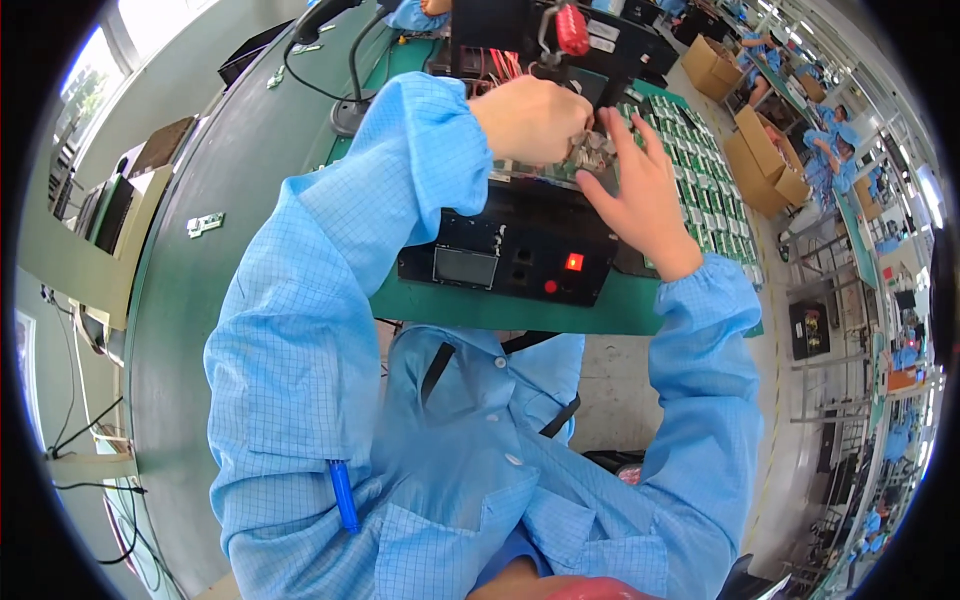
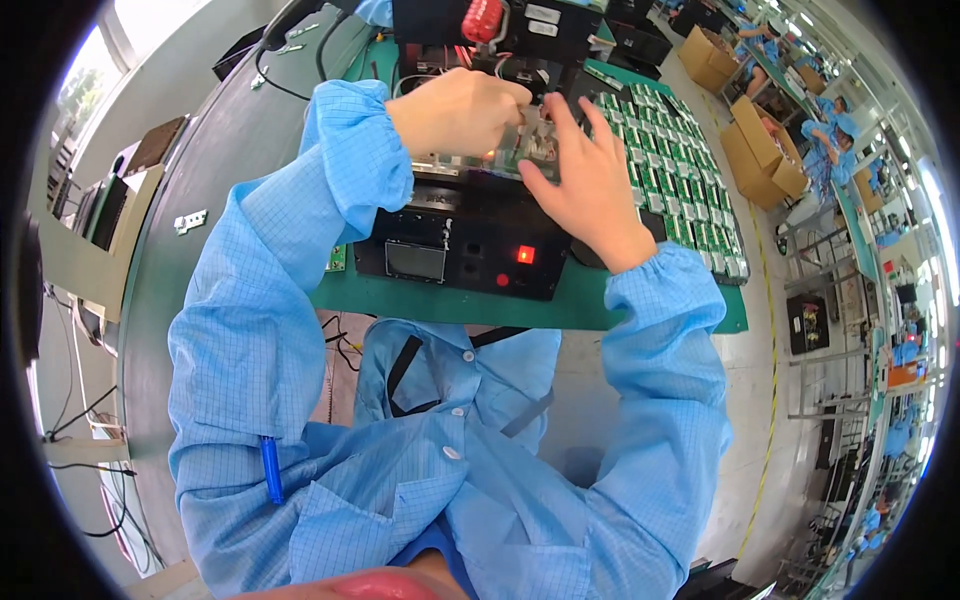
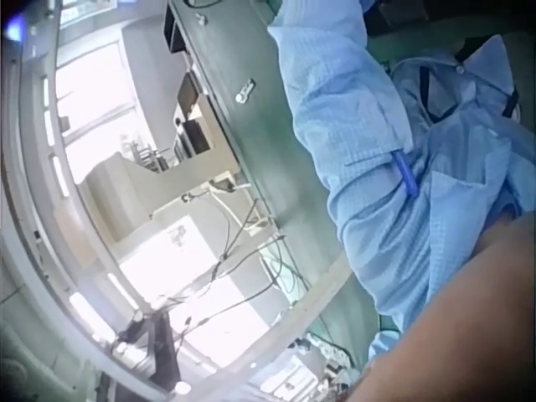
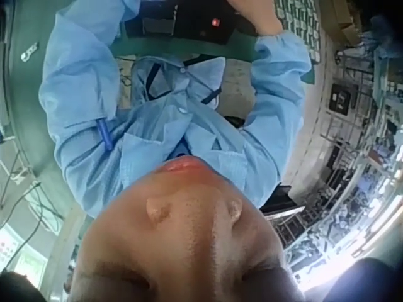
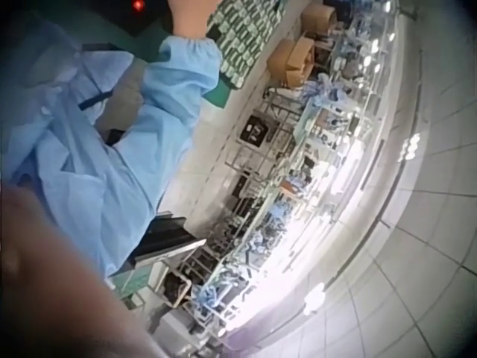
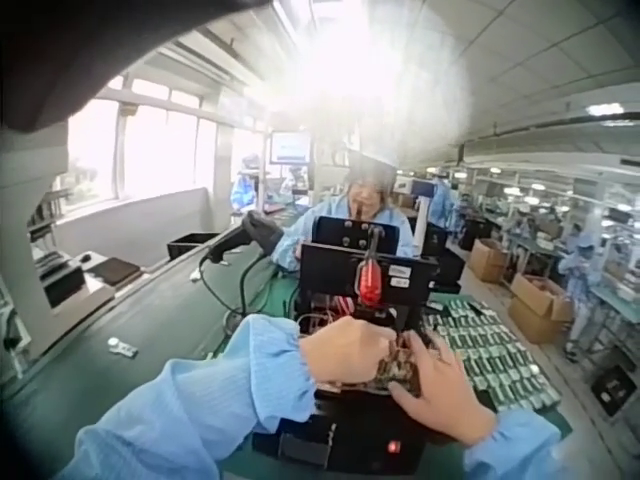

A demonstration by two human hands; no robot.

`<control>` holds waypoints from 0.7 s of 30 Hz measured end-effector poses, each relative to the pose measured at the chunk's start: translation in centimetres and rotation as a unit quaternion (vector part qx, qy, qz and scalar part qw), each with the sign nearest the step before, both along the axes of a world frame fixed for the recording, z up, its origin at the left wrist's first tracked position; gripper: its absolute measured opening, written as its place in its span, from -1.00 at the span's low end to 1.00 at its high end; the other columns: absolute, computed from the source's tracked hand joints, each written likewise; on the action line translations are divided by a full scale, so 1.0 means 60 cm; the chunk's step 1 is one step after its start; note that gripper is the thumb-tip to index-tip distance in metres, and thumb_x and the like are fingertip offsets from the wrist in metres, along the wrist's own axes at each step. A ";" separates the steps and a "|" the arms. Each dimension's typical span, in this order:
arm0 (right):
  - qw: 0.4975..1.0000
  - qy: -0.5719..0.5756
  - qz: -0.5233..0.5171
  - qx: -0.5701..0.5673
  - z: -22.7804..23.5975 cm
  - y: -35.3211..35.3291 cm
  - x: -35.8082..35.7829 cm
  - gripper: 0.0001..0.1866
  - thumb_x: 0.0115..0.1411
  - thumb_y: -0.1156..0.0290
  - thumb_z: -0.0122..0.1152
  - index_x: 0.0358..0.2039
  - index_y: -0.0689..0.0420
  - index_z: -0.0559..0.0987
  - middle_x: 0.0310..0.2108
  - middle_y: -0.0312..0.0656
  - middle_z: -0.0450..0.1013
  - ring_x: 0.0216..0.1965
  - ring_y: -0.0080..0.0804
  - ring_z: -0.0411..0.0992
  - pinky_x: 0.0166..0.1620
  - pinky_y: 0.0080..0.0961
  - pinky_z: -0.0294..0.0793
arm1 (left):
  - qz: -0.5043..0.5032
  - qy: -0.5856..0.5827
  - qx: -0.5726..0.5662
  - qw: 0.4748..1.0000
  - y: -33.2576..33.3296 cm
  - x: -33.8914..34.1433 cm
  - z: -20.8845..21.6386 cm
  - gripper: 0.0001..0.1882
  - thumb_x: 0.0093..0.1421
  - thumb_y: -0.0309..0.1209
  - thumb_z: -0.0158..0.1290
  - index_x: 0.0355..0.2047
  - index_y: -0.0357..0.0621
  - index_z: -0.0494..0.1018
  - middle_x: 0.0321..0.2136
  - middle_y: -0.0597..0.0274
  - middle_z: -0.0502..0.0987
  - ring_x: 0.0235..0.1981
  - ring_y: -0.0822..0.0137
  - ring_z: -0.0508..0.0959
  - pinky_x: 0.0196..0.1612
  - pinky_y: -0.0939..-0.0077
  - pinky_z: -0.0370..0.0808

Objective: Testing printed circuit boards by placing them into a test fixture and scanning barcodes.

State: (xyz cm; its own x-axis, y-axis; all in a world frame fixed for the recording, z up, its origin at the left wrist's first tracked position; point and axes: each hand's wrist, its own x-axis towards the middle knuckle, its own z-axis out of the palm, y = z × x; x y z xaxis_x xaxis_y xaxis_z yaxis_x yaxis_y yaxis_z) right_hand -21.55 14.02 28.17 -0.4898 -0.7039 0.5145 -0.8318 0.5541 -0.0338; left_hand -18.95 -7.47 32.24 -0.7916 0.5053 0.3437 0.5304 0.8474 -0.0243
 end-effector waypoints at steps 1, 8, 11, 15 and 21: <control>1.000 -0.013 -0.005 0.013 -0.002 0.008 -0.001 -0.14 0.10 0.22 0.34 0.37 0.17 0.20 0.24 -0.07 0.39 0.35 0.12 0.15 0.31 -0.07 0.21 | -0.014 -0.007 0.000 1.000 0.003 -0.006 -0.005 -0.76 0.00 -0.49 0.06 -0.30 -0.20 0.63 -0.31 0.22 0.56 -0.30 0.07 0.64 -0.21 0.20 0.61; 0.990 0.113 0.054 -0.069 -0.016 -0.011 -0.015 -0.43 0.22 0.17 0.21 0.10 0.35 0.47 -0.15 0.11 0.56 0.09 -0.01 0.43 0.12 -0.17 0.39 | -0.095 0.065 -0.090 0.989 -0.035 -0.025 0.002 -0.70 0.02 -0.47 0.06 -0.22 -0.19 0.62 -0.32 0.03 0.60 -0.23 -0.01 0.64 -0.12 0.14 0.57; 0.998 0.029 0.008 -0.058 0.024 -0.007 0.002 -0.29 0.18 0.21 0.21 0.25 0.36 0.29 0.07 0.18 0.45 0.29 0.17 0.18 0.30 -0.04 0.19 | -0.072 0.048 -0.028 0.996 -0.021 -0.010 0.016 -0.80 0.03 -0.50 0.01 -0.44 -0.28 0.62 -0.35 0.00 0.57 -0.28 -0.04 0.62 -0.19 0.17 0.57; 0.999 0.018 0.008 -0.050 0.026 -0.001 0.003 -0.29 0.15 0.21 0.23 0.22 0.38 0.32 -0.01 0.15 0.49 0.25 0.14 0.25 0.24 -0.05 0.27 | -0.078 0.036 -0.050 0.995 -0.013 -0.014 0.023 -0.81 0.01 -0.52 0.01 -0.43 -0.30 0.61 -0.35 0.00 0.57 -0.30 -0.06 0.61 -0.19 0.17 0.57; 0.999 0.022 0.028 0.022 0.025 -0.015 0.010 -0.28 0.13 0.23 0.23 0.20 0.43 0.32 0.00 0.20 0.47 0.25 0.14 0.26 0.22 -0.05 0.29 | -0.055 0.005 -0.062 0.997 -0.012 -0.007 0.023 -0.83 0.02 -0.54 -0.01 -0.44 -0.33 0.57 -0.34 -0.01 0.59 -0.30 -0.06 0.62 -0.20 0.17 0.57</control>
